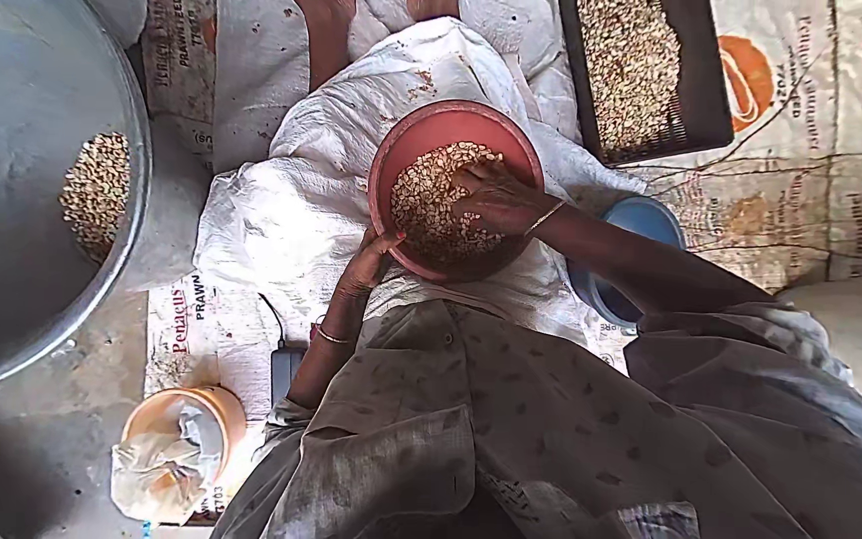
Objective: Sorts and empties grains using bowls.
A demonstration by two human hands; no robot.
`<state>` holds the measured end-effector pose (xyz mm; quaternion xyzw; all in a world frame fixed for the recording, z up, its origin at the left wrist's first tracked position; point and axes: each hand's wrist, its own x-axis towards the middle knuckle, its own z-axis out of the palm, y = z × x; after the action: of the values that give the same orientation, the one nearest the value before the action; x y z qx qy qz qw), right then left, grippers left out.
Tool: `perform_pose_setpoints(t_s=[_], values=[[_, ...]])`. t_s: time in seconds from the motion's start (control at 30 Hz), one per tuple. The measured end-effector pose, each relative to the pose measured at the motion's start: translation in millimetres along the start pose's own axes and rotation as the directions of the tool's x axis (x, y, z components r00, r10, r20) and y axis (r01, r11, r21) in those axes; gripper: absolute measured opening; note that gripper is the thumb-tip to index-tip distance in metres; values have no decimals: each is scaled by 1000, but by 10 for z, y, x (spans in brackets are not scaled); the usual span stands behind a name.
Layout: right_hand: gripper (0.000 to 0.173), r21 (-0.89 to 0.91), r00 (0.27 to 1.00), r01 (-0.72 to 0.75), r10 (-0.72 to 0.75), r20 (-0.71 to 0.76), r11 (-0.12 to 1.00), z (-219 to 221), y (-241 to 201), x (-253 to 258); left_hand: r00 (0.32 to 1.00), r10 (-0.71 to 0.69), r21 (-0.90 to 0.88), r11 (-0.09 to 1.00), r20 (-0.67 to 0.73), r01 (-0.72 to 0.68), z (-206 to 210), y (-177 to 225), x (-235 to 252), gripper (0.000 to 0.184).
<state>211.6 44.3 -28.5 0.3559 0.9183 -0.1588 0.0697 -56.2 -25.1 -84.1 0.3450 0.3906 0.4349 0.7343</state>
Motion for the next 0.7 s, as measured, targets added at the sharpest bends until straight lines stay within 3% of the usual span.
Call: perform_pose_setpoints(t_s=[0.1, 0.17, 0.3, 0.37, 0.53, 0.6, 0.7], values=[[30, 78, 978, -184, 191, -89, 980, -147, 148, -63, 999, 3, -24, 1000, 39, -2, 29, 2, 20, 43], [24, 290, 956, -154, 217, -199, 945, -231, 170, -117, 998, 19, -27, 999, 54, -18, 21, -8, 21, 43], [22, 643, 860, -145, 417, -293, 752, -446, 3, -158, 998, 25, -36, 999, 60, -23, -7, -26, 2, 46], [26, 661, 848, -105, 414, -331, 743, -547, -86, -143, 997, 35, -40, 999, 69, -32, -9, -23, -1, 44], [33, 510, 831, 68, 234, -505, 858, -662, -235, -155, 995, 54, -20, 998, 88, -52, -34, -47, 1, 51], [30, 501, 811, 19, 280, -514, 865, -636, -207, -204, 994, 62, -23, 998, 95, -60, -38, -51, -6, 53], [23, 444, 822, -177, 380, -423, 878, -466, -127, -276, 992, 70, -25, 997, 107, -68, -29, -50, -15, 53]])
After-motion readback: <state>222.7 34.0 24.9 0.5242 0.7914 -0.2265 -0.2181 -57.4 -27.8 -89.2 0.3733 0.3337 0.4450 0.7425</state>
